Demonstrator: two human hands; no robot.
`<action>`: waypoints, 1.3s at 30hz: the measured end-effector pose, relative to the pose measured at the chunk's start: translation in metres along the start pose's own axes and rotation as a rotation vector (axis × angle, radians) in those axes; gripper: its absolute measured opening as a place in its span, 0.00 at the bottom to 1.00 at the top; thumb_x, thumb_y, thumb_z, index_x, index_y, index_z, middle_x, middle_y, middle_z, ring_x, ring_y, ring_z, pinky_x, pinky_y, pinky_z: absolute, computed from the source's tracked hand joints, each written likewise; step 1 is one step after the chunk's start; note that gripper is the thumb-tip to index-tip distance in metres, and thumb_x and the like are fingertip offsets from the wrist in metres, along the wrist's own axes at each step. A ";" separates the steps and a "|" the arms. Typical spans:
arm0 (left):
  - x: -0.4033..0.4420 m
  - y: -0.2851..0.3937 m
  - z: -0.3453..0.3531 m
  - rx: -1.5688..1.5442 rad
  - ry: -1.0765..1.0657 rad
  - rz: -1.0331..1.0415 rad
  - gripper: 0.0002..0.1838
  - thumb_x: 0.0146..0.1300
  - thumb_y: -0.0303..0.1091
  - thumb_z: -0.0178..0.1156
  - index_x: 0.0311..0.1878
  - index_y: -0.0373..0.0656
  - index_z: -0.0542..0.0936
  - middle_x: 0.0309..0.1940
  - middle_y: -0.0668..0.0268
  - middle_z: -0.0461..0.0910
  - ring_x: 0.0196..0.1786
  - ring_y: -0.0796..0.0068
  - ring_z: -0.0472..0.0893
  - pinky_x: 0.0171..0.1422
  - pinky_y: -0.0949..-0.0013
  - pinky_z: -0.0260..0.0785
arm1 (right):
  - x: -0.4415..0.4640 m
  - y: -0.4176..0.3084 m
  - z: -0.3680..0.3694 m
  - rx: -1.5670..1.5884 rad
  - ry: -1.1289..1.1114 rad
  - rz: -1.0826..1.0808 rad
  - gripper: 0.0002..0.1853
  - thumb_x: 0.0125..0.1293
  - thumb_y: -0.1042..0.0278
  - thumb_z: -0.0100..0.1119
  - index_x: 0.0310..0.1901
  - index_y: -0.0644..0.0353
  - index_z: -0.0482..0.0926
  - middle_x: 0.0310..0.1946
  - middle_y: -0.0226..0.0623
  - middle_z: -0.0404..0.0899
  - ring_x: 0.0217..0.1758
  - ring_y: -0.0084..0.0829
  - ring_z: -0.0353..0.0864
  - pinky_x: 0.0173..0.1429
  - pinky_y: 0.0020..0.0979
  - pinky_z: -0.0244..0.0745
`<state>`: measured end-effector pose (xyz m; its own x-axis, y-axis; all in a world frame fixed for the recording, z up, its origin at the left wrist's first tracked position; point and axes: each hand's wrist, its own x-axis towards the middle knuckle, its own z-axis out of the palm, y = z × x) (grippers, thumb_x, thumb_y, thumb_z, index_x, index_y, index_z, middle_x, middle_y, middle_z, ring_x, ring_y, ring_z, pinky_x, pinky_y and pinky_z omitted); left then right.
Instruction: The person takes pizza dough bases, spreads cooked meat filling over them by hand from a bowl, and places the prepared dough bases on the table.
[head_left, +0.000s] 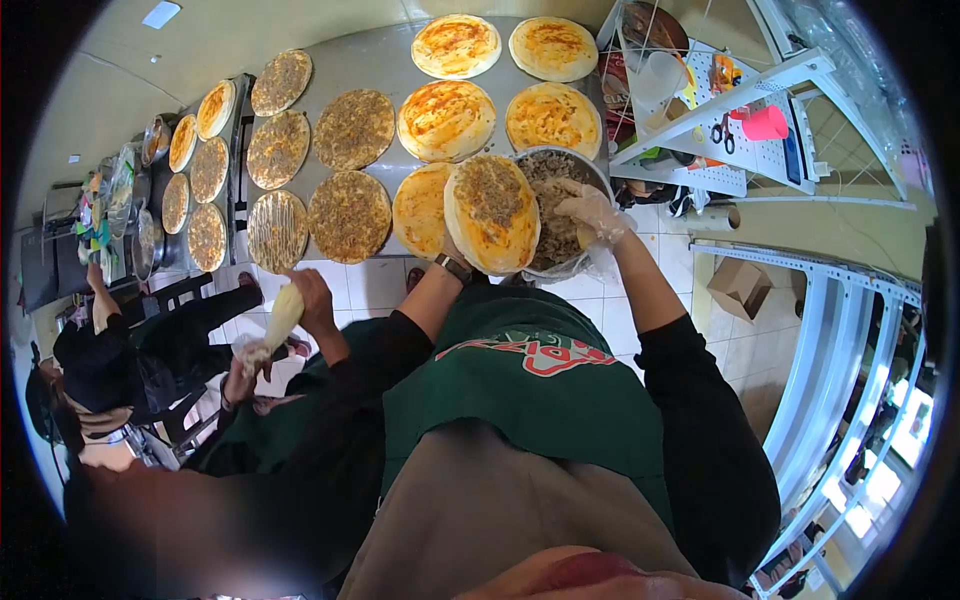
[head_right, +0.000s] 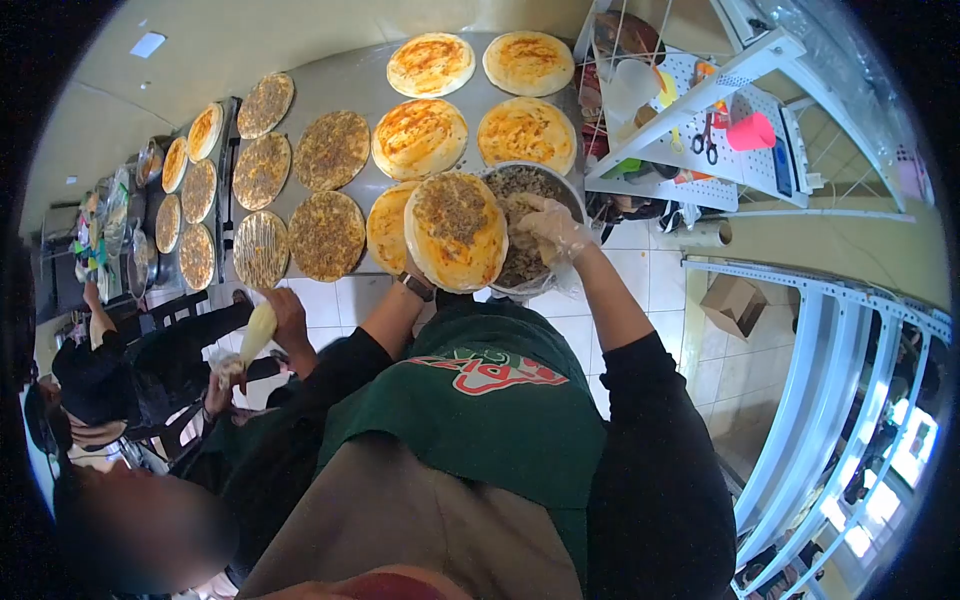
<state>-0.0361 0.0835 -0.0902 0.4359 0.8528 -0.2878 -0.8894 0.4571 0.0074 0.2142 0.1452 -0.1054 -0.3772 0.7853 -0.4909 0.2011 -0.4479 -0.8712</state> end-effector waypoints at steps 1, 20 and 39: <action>0.002 -0.004 0.002 -0.002 -0.015 -0.007 0.36 0.68 0.65 0.38 0.70 0.50 0.62 0.68 0.57 0.65 0.66 0.56 0.69 0.70 0.47 0.61 | -0.010 -0.021 0.004 -0.103 -0.019 -0.031 0.22 0.51 0.67 0.62 0.52 0.53 0.81 0.43 0.40 0.84 0.43 0.32 0.82 0.53 0.31 0.76; 0.016 -0.023 0.001 0.011 -0.010 -0.017 0.34 0.69 0.61 0.37 0.71 0.49 0.61 0.69 0.56 0.64 0.69 0.55 0.66 0.72 0.46 0.58 | -0.068 -0.017 0.036 -0.773 0.231 -0.453 0.33 0.69 0.46 0.47 0.69 0.58 0.60 0.71 0.56 0.53 0.74 0.51 0.54 0.76 0.40 0.49; 0.005 -0.028 -0.009 -0.093 -0.143 -0.099 0.31 0.72 0.57 0.37 0.71 0.49 0.61 0.68 0.58 0.65 0.68 0.58 0.67 0.71 0.49 0.59 | -0.047 -0.047 0.042 -0.929 0.074 -0.756 0.32 0.70 0.45 0.44 0.65 0.63 0.65 0.67 0.54 0.62 0.70 0.51 0.62 0.73 0.42 0.55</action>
<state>-0.0100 0.0729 -0.1007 0.5309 0.8351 -0.1441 -0.8473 0.5206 -0.1050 0.1844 0.1115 -0.0413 -0.6342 0.7530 0.1756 0.5378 0.5928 -0.5995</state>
